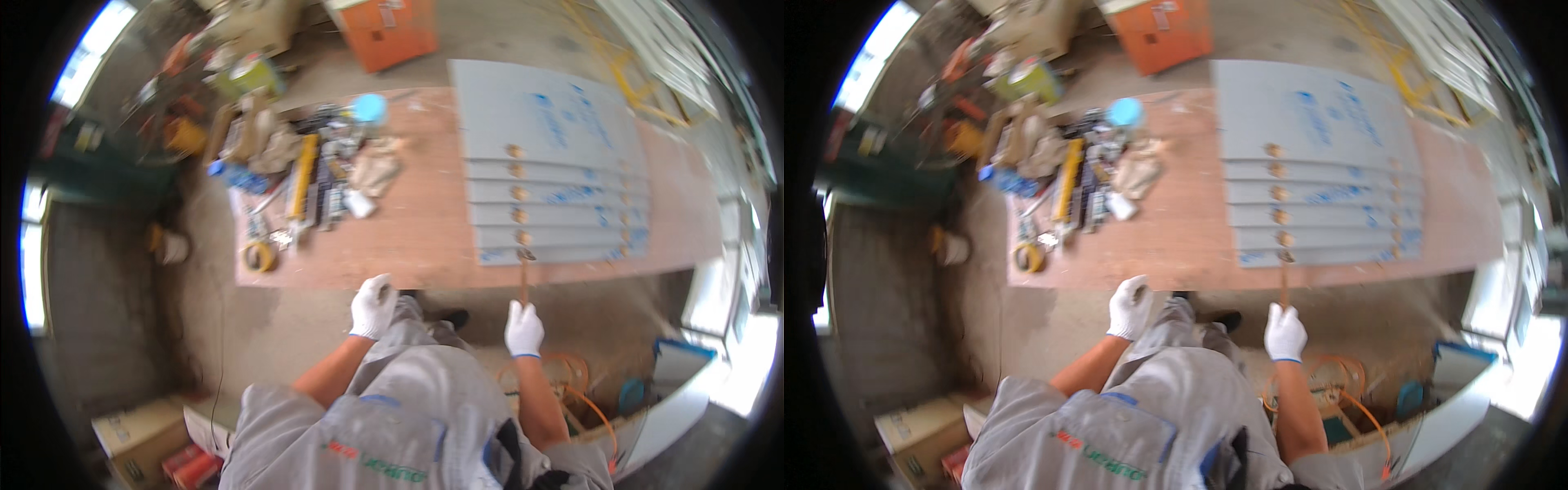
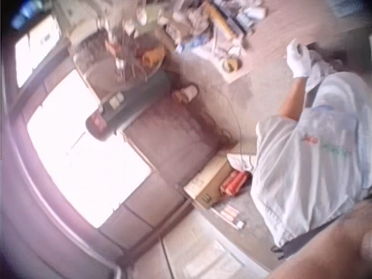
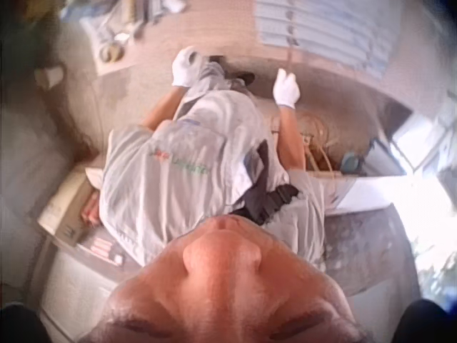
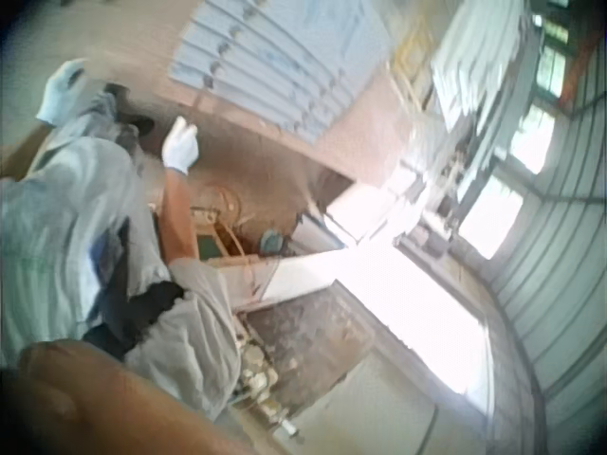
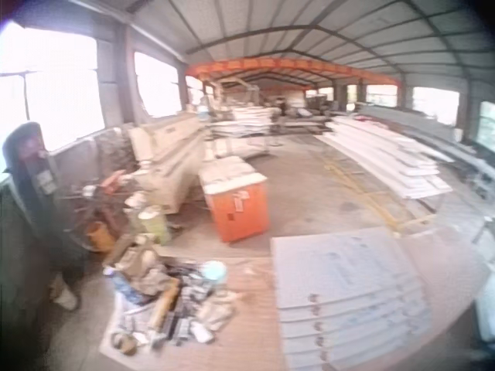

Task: The person uses a hammer and a sealant gun to install round wooden plugs into pre-drilled holes in a stack of panels, then cleans the area by hand.

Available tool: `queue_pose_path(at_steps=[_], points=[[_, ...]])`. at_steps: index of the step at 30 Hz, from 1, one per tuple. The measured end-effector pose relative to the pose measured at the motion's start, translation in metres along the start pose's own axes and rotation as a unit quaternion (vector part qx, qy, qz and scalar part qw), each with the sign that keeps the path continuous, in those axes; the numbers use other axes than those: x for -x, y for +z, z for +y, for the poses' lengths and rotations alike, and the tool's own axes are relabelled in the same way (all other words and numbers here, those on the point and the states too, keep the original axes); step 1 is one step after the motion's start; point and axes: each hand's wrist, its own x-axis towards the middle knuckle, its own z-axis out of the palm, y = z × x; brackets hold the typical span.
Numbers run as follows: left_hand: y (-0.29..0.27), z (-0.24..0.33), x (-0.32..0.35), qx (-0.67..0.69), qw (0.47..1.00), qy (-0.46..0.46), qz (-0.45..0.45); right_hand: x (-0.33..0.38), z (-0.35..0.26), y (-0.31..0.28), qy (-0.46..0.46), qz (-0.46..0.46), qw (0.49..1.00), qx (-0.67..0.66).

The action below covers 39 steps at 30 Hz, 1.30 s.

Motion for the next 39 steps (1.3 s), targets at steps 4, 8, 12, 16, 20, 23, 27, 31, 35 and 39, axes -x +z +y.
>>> queue_pose_path(at_steps=[4,8,12,16,20,23,27,31,35,39], points=[[-0.061,-0.063,-0.04,-0.015,0.992,-0.024,0.12,0.0,0.001,0.003,0.025,-0.047,0.998,-0.024],[-0.14,-0.152,-0.105,-0.114,0.964,-0.02,0.24,0.023,0.006,0.01,0.014,-0.022,0.997,-0.071],[-0.19,-0.203,-0.182,-0.175,0.969,-0.076,0.155,0.034,-0.002,0.032,0.108,-0.053,0.97,-0.212],[-0.203,-0.227,-0.225,-0.221,0.968,-0.105,0.044,0.046,-0.067,0.015,0.145,-0.068,0.937,-0.311],[-0.197,-0.234,-0.24,-0.243,0.969,-0.044,-0.032,0.049,-0.099,0.011,0.113,-0.066,0.954,-0.269],[-0.186,-0.249,-0.247,-0.288,0.953,-0.037,-0.082,0.047,-0.101,0.01,0.107,-0.065,0.96,-0.251],[-0.181,-0.243,-0.245,-0.343,0.935,-0.016,-0.088,0.048,-0.101,0.01,0.131,-0.067,0.951,-0.273],[-0.181,-0.244,-0.239,-0.351,0.933,-0.01,-0.085,0.047,-0.108,0.005,0.151,-0.082,0.941,-0.292],[-0.183,-0.243,-0.244,-0.346,0.934,-0.049,-0.082,0.039,-0.073,0.017,0.103,-0.076,0.957,-0.259],[-0.193,-0.209,-0.251,-0.344,0.933,-0.105,-0.009,0.031,-0.071,-0.002,0.109,-0.081,0.953,-0.27]])
